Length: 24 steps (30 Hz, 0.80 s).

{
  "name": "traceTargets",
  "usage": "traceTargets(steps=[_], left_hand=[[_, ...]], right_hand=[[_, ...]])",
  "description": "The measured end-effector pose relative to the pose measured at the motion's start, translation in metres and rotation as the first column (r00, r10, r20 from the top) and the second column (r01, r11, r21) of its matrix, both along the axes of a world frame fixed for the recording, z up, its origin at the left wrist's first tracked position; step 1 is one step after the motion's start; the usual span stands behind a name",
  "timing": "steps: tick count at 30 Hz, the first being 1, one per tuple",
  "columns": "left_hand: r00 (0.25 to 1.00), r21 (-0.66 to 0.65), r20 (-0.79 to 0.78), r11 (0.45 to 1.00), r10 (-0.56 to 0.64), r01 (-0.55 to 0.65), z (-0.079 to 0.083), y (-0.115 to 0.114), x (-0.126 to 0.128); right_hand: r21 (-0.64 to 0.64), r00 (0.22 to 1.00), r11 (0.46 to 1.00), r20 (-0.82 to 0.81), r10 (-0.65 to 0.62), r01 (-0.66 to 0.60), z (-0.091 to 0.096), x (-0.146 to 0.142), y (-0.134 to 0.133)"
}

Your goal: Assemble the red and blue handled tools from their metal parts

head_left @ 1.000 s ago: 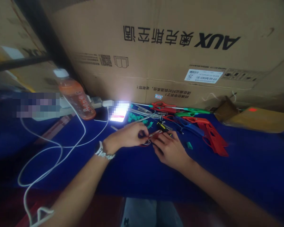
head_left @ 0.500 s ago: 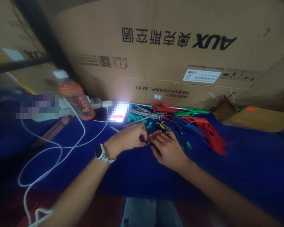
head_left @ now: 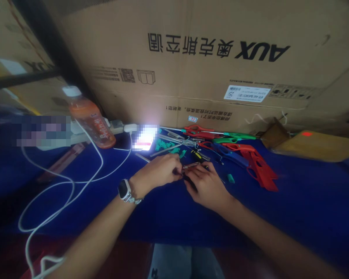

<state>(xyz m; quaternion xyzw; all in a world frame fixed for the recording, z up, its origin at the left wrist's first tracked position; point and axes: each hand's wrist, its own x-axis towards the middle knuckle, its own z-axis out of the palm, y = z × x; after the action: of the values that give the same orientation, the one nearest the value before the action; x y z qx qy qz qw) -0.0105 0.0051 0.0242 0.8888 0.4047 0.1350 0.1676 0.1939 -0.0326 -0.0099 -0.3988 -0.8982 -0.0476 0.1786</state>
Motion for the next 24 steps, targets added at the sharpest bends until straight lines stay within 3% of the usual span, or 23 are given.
traceTargets(steps=[6,15,20,24], left_hand=[[0.996,0.006,0.079,1.000,-0.030,0.030,-0.002,0.000,0.001],[0.982,-0.034,0.097,0.987,0.162,-0.159,-0.013,0.007,-0.002],[0.951,-0.013,0.000,0.951,0.308,-0.308,-0.007,0.004,0.001],[0.936,-0.062,-0.044,0.934,0.349,-0.351,-0.003,0.004,0.002]], right_hand=[[-0.017,1.000,1.000,0.016,-0.002,0.002,0.000,0.001,0.001],[-0.006,0.999,1.000,0.045,0.007,-0.007,0.000,0.001,0.002],[-0.011,0.998,1.000,0.061,-0.012,0.013,0.000,0.000,0.000],[-0.012,0.996,0.999,0.078,-0.030,0.031,0.000,-0.001,-0.002]])
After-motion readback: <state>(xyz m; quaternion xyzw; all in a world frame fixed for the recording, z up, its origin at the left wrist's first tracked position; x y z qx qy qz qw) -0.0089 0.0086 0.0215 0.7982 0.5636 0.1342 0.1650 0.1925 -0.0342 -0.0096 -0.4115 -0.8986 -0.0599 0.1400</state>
